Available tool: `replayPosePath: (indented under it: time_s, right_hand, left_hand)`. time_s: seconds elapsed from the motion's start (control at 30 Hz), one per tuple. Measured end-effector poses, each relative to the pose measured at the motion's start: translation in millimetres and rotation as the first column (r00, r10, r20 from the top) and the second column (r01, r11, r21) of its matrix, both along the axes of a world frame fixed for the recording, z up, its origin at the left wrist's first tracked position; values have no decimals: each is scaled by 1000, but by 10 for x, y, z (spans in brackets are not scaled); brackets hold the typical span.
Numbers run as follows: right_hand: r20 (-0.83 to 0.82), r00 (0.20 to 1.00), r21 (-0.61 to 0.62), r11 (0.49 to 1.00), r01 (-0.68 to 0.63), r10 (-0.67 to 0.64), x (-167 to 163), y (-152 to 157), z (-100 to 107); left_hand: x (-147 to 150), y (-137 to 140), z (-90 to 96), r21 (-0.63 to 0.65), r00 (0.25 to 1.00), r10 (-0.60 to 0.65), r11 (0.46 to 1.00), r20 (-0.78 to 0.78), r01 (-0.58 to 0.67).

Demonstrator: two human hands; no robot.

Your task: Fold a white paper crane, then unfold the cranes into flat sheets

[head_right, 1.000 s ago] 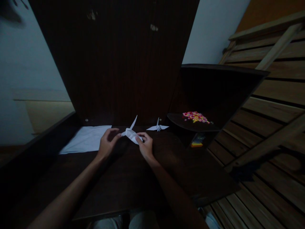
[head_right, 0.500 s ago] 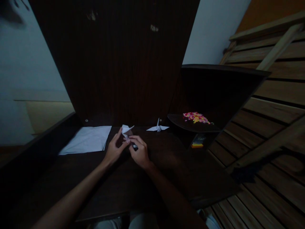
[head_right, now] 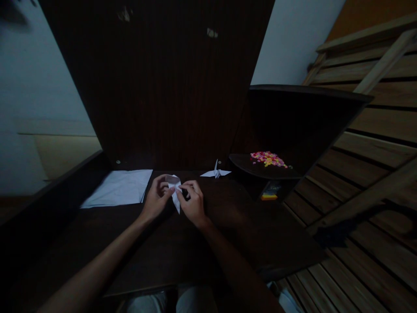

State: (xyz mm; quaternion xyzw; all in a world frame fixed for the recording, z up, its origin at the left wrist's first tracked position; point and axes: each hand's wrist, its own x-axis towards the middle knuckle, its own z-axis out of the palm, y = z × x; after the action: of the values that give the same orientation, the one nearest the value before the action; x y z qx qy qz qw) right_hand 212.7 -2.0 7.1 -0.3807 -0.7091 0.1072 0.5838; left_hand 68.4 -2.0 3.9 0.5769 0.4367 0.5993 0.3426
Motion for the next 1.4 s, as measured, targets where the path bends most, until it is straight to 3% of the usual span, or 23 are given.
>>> replayPosePath:
  time_s: [0.27, 0.6, 0.77, 0.9, 1.0, 1.13, 1.4]
  right_hand:
    - [12, 1000, -84, 996, -14, 15, 35, 59, -15]
    - [92, 988, -71, 988, 134, -127, 42, 85, -58]
    - [68, 992, -56, 993, 108, -104, 43, 90, -110]
    - [21, 1000, -28, 1000, -1, 1, 27, 45, -104]
    - [24, 1000, 17, 1000, -3, 3, 15, 7, -77]
    - [9, 1000, 70, 997, -17, 16, 15, -19, -31]
    - [-21, 998, 56, 997, -52, 53, 39, -11, -13]
  left_hand:
    - [-11, -27, 23, 5, 979, -9, 1000, -204, 11]
    - [9, -64, 55, 83, 942, 27, 997, -335, 0]
    - [4, -86, 75, 122, 911, 104, 991, -400, -60]
    - [-18, -72, 74, 141, 897, 212, 975, -387, -169]
    - [-40, -54, 76, 164, 895, 252, 965, -369, -203]
    - [-65, -34, 87, 193, 909, 236, 965, -343, -177]
    - [-121, -4, 90, 188, 927, 201, 971, -317, -147]
